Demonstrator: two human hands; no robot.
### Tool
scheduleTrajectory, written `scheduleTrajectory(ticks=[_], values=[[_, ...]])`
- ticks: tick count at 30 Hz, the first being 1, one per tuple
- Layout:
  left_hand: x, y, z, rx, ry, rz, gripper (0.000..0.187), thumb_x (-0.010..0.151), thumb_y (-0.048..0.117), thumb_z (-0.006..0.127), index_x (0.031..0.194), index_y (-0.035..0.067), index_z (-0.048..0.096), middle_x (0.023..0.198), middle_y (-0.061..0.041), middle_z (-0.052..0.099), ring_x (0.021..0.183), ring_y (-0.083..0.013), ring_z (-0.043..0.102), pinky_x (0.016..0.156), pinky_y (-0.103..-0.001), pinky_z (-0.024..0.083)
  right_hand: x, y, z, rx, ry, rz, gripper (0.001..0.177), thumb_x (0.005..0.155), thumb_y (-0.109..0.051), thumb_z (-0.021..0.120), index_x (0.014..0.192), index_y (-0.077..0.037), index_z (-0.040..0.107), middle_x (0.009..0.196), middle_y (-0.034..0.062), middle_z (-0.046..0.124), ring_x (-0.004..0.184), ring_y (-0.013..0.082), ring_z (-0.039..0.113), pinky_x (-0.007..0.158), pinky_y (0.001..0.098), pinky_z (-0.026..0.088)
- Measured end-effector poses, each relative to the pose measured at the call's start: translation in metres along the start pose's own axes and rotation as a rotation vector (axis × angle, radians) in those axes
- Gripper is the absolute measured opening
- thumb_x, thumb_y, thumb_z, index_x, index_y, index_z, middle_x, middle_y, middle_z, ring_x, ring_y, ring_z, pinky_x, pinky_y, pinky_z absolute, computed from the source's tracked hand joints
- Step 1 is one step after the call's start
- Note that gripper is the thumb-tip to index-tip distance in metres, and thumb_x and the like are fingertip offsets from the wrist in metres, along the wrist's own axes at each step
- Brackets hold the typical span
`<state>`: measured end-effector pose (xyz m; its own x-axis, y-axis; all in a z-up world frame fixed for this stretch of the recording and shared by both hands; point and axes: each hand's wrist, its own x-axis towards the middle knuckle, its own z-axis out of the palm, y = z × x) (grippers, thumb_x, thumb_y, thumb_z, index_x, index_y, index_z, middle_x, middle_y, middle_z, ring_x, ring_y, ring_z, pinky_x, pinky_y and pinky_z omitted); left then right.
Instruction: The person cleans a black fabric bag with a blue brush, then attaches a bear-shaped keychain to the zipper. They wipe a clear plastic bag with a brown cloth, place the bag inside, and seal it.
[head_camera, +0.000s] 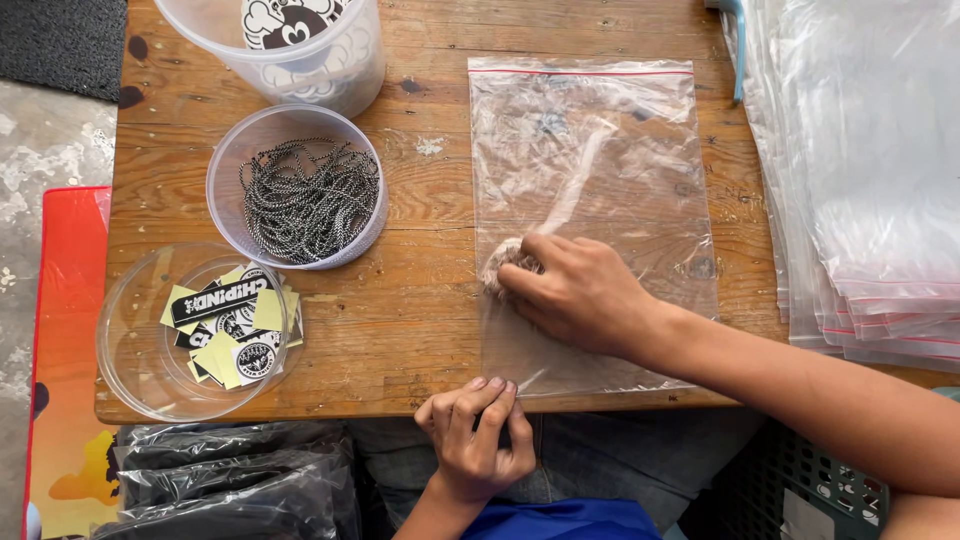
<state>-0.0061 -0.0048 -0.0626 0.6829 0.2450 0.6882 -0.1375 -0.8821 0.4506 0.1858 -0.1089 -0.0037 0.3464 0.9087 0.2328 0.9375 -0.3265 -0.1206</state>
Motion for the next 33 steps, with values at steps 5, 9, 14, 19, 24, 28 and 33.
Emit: scheduleTrajectory(ticks=[5, 9, 14, 19, 24, 28, 33], values=[[-0.004, -0.001, 0.003, 0.010, 0.024, -0.001, 0.011, 0.084, 0.020, 0.064, 0.089, 0.016, 0.073, 0.092, 0.004, 0.068, 0.086, -0.0166, 0.065, 0.090, -0.034, 0.034, 0.010, 0.019, -0.002, -0.044, 0.017, 0.044, 0.010, 0.099, -0.022, 0.059, 0.097, -0.012, 0.056, 0.099, 0.0165, 0.060, 0.067, 0.0325, 0.062, 0.046, 0.0439, 0.050], [-0.006, -0.002, 0.006, 0.011, 0.044, 0.005, 0.012, 0.085, 0.021, 0.063, 0.090, 0.015, 0.073, 0.093, 0.004, 0.068, 0.085, -0.0165, 0.065, 0.090, -0.034, 0.033, 0.017, 0.045, 0.004, -0.100, -0.010, 0.065, 0.014, 0.102, -0.024, 0.058, 0.106, -0.011, 0.058, 0.089, 0.0153, 0.057, 0.053, 0.0252, 0.057, 0.038, 0.0373, 0.044], [-0.012, -0.006, 0.013, 0.047, 0.113, 0.055, 0.012, 0.083, 0.021, 0.063, 0.090, 0.017, 0.072, 0.093, 0.005, 0.067, 0.084, -0.0162, 0.064, 0.085, -0.033, 0.036, 0.034, 0.081, 0.000, -0.315, -0.035, 0.088, 0.017, 0.109, -0.028, 0.051, 0.104, -0.013, 0.057, 0.081, 0.0107, 0.056, 0.046, 0.0175, 0.048, 0.033, 0.0311, 0.036], [-0.012, -0.008, 0.017, 0.068, 0.126, 0.074, 0.011, 0.081, 0.019, 0.063, 0.089, 0.017, 0.071, 0.093, 0.005, 0.066, 0.084, -0.0163, 0.064, 0.085, -0.034, 0.035, 0.031, 0.028, -0.029, -0.076, -0.008, 0.026, 0.017, 0.104, -0.021, 0.057, 0.095, -0.008, 0.052, 0.075, 0.0105, 0.052, 0.047, 0.0248, 0.046, 0.035, 0.0386, 0.039], [-0.019, -0.011, 0.018, 0.056, 0.108, 0.072, 0.012, 0.084, 0.020, 0.061, 0.090, 0.017, 0.071, 0.095, 0.004, 0.068, 0.084, -0.0173, 0.064, 0.085, -0.034, 0.036, -0.007, -0.024, -0.022, 0.116, -0.132, -0.133, 0.018, 0.099, -0.027, 0.058, 0.095, -0.011, 0.054, 0.077, 0.0100, 0.054, 0.058, 0.0314, 0.059, 0.045, 0.0462, 0.044], [-0.019, -0.012, 0.020, 0.057, 0.123, 0.077, 0.010, 0.082, 0.020, 0.063, 0.089, 0.018, 0.071, 0.094, 0.005, 0.068, 0.085, -0.0157, 0.063, 0.087, -0.033, 0.036, -0.015, -0.021, -0.010, 0.068, -0.103, -0.159, 0.009, 0.091, -0.022, 0.062, 0.093, -0.015, 0.056, 0.085, 0.0085, 0.054, 0.069, 0.0285, 0.060, 0.070, 0.0422, 0.049], [-0.020, -0.013, 0.019, 0.051, 0.125, 0.078, 0.010, 0.082, 0.020, 0.065, 0.090, 0.018, 0.071, 0.095, 0.005, 0.068, 0.086, -0.0152, 0.062, 0.087, -0.032, 0.034, -0.008, 0.002, -0.003, 0.031, -0.090, -0.106, 0.008, 0.097, -0.024, 0.057, 0.098, -0.016, 0.056, 0.086, 0.0104, 0.054, 0.067, 0.0288, 0.061, 0.049, 0.0422, 0.048]])
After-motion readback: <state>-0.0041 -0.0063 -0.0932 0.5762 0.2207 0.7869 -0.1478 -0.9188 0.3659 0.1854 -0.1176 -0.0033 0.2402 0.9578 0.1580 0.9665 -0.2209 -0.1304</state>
